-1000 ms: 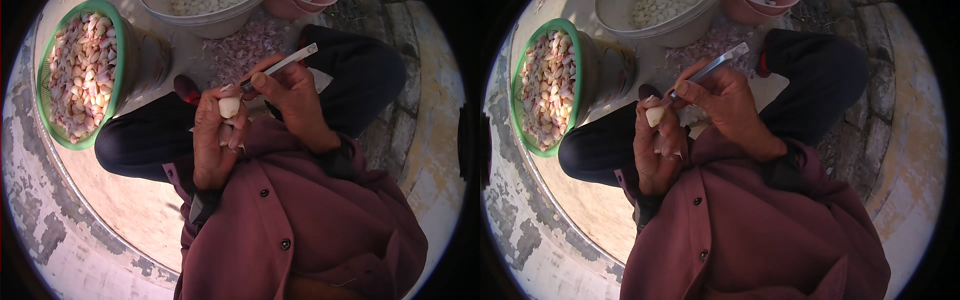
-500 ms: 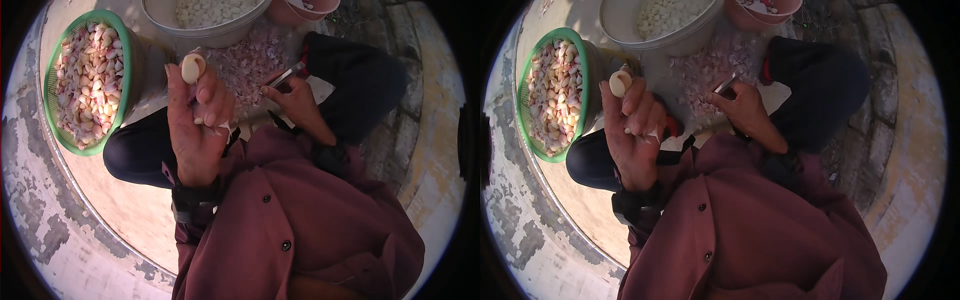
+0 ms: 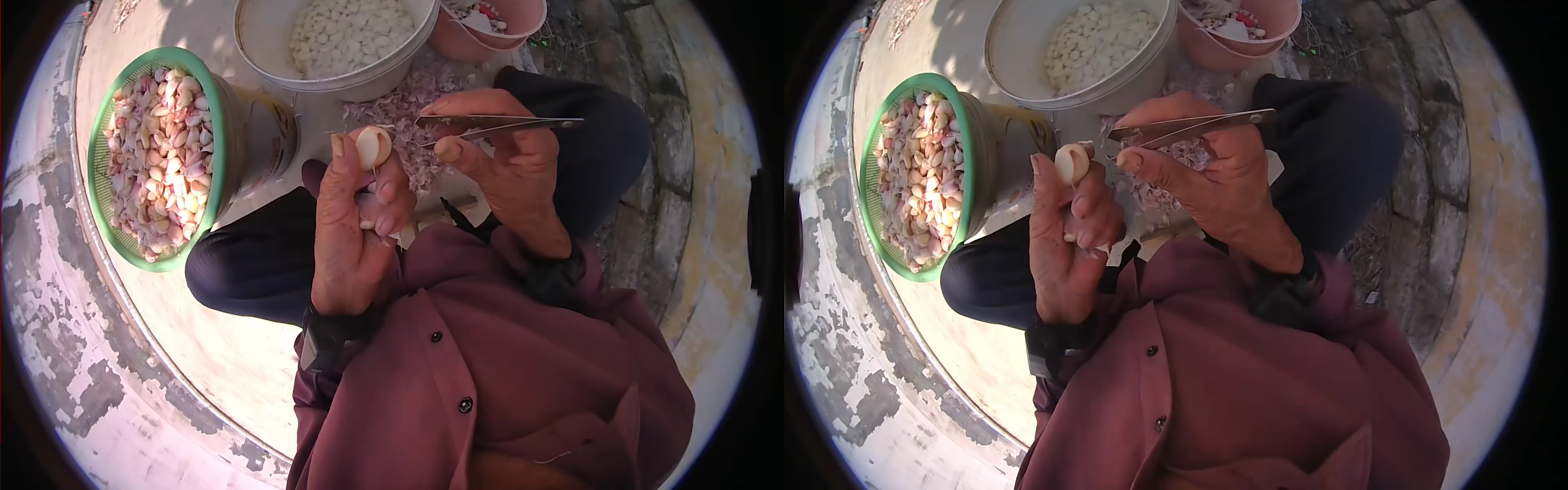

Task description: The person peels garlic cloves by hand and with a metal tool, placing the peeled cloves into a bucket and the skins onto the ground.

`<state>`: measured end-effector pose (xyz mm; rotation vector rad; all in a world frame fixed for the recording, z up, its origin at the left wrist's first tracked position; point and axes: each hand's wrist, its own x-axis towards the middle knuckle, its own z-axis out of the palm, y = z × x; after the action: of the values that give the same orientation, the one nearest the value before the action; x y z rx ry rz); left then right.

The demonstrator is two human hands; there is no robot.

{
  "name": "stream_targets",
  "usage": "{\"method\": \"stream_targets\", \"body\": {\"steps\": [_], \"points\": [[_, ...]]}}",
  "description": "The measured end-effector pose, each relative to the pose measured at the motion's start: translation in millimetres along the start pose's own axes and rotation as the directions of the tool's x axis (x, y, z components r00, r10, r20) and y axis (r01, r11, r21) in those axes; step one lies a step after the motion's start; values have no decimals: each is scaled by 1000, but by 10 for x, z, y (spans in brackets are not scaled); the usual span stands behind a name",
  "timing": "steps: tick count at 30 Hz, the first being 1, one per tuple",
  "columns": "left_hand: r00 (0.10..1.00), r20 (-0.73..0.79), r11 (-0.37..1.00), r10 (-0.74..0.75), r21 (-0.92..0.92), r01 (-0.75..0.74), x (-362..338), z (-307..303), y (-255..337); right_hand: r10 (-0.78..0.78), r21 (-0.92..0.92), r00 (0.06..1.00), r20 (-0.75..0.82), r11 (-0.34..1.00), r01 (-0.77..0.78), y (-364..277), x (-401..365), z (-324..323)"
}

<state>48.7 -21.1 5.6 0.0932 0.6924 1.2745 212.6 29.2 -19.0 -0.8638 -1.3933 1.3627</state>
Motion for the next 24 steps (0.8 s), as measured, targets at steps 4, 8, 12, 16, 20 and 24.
{"method": "stream_targets", "body": {"steps": [4, 8, 12, 16, 20, 24], "points": [[997, -71, 1000, 28, 11, -28, -208, -124, -87, -58, 3, 991, 122, 998, 58, -111, 21, 109], [993, -91, 994, 76, 90, -68, -363, -153, -106, -183, -73, 946, 268, 975, 210, -88, -12, 208], [983, -58, 976, 176, 141, -166, -494, -189, -88, -154, -131, 937, 312, 970, 203, -221, -99, 295], [976, -44, 968, 214, 142, -206, -620, -273, -91, -260, -261, 906, 335, 898, 355, -248, -174, 413], [973, -108, 977, 203, 95, -193, -727, -341, -127, -352, -330, 826, 440, 792, 514, -316, -237, 492], [902, -399, 978, 166, -51, -203, -728, -135, -106, -375, -334, 745, 551, 720, 609, -397, -403, 563]]}}
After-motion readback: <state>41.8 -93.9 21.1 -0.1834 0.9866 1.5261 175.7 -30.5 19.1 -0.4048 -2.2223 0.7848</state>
